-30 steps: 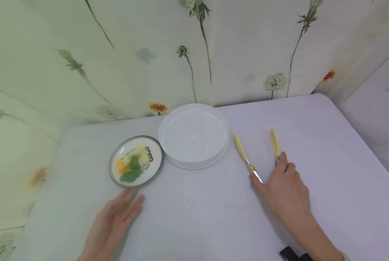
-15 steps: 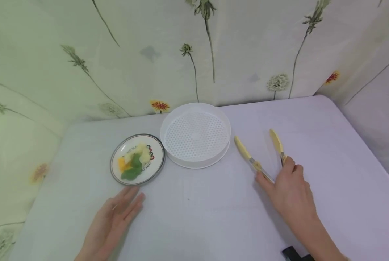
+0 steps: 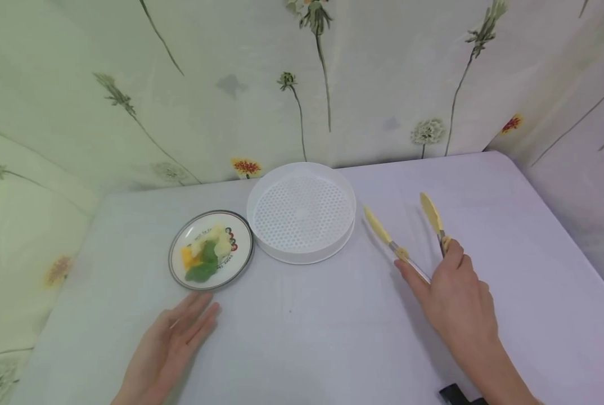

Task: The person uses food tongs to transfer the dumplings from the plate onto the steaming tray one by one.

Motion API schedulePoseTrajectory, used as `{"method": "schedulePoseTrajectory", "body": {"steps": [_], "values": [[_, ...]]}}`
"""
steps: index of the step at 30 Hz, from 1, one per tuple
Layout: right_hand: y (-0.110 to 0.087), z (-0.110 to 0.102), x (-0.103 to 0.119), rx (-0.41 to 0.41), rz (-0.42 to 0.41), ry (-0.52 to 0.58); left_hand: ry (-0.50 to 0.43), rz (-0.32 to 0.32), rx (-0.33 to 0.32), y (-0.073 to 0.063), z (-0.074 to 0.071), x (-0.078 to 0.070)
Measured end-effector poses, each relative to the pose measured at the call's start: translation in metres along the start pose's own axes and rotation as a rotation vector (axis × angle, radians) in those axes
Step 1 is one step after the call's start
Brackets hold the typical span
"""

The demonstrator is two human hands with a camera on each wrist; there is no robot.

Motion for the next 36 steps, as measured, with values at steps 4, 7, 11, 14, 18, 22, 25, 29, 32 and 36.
{"method": "schedulePoseTrajectory", "body": {"steps": [4, 7, 11, 14, 18, 22, 25, 29, 32, 36], "values": [[-0.004, -0.006, 0.008, -0.039, -0.019, 0.021, -0.012, 0.002, -0.006, -0.001, -0.002, 0.0], [-0.007, -0.009, 0.014, -0.042, -0.026, 0.025, -0.01, 0.004, -0.012, -0.002, -0.003, -0.001], [-0.011, -0.014, 0.027, -0.037, -0.039, 0.038, 0.003, 0.015, -0.034, -0.004, -0.006, -0.005], [-0.014, -0.016, 0.037, -0.016, -0.047, 0.046, 0.004, 0.023, -0.048, -0.005, -0.008, -0.008], [-0.02, -0.015, 0.05, -0.007, -0.079, 0.034, 0.009, 0.023, -0.049, -0.005, -0.007, -0.009], [-0.026, -0.012, 0.063, -0.023, -0.128, 0.03, 0.02, 0.035, -0.032, -0.005, -0.006, -0.009], [-0.029, -0.009, 0.074, -0.044, -0.181, 0.033, 0.019, 0.045, -0.013, -0.005, -0.005, -0.009], [-0.034, -0.003, 0.089, -0.07, -0.263, 0.018, 0.012, 0.044, -0.011, -0.004, -0.004, -0.008], [-0.038, 0.002, 0.103, -0.112, -0.348, -0.007, 0.012, 0.04, -0.021, -0.003, -0.004, -0.007], [-0.045, 0.012, 0.123, -0.182, -0.481, -0.03, 0.018, 0.037, -0.036, -0.002, -0.004, -0.007]]}}
Point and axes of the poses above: each hand's wrist, its own y-axis towards the middle knuckle, its own z-axis out of the palm, x = y × z, the point moved 6 cm from there along y, towards the middle knuckle, and after that the axes turned 8 degrees about x, right-handed, at the moved point
